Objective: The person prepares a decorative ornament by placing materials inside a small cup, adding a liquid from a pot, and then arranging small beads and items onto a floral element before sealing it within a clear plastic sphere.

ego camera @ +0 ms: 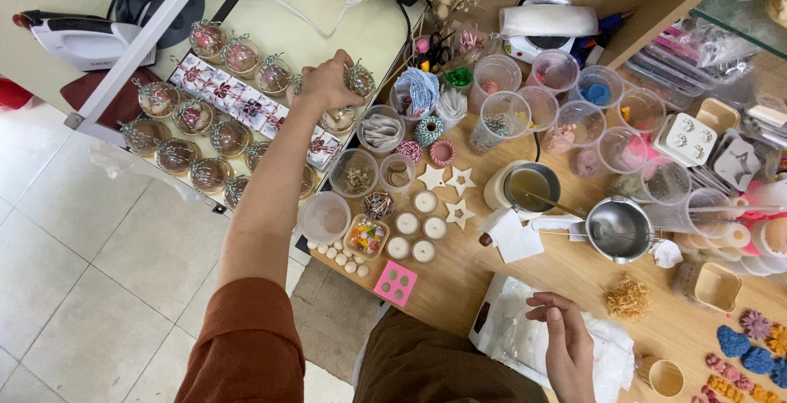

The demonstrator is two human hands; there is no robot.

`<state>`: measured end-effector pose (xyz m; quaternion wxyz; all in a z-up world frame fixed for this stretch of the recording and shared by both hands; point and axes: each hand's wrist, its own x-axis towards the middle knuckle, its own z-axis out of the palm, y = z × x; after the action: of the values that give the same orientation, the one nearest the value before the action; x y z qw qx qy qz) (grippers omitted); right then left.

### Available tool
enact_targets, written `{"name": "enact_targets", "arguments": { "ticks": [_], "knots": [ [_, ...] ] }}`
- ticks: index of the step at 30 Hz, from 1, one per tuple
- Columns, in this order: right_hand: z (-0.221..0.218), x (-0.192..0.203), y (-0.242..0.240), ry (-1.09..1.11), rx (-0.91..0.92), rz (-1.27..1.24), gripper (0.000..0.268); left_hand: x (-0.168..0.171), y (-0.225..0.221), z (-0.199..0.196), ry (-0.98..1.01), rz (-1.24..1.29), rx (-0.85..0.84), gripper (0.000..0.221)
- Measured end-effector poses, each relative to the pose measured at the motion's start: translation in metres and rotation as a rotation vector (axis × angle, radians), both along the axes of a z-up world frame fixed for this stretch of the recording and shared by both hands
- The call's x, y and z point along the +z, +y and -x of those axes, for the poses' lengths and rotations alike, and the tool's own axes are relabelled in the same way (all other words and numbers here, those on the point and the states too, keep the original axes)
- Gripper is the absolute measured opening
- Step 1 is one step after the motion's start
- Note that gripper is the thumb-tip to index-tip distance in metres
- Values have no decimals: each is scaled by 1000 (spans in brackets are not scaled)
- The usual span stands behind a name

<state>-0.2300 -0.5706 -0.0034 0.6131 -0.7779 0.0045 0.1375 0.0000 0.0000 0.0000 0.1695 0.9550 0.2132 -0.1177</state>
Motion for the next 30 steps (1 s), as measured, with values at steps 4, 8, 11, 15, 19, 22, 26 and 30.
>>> {"name": "enact_targets", "arguments": {
  "ticks": [4, 8, 11, 15, 19, 22, 26, 30],
  "knots": [
    [-1, 12, 4, -23, 31, 31, 30, -1, -1, 0, -34, 4, -23, 89],
    [1, 19, 4, 6, 21, 35, 29, -1, 1, -2, -52, 10, -32, 88],
    [2, 24, 3, 15, 11, 51, 29, -2, 2, -4, -46, -15, -40, 87],
    [1, 33, 5, 1, 11, 95, 28, -7, 7, -2, -69, -9, -63, 86],
    [0, 44, 9, -67, 33, 123, 27, -13, 11, -3, -76, -14, -71, 92],
    [1, 53, 4, -119, 52, 196, 27, -8, 11, 3, -190, -25, -130, 105],
    [5, 62, -12, -134, -13, 192, 24, 25, 2, 27, -325, -40, -150, 111],
    [11, 61, -32, -134, -160, 201, 19, 66, -42, 86, -698, -6, -104, 58]
  ]
}}
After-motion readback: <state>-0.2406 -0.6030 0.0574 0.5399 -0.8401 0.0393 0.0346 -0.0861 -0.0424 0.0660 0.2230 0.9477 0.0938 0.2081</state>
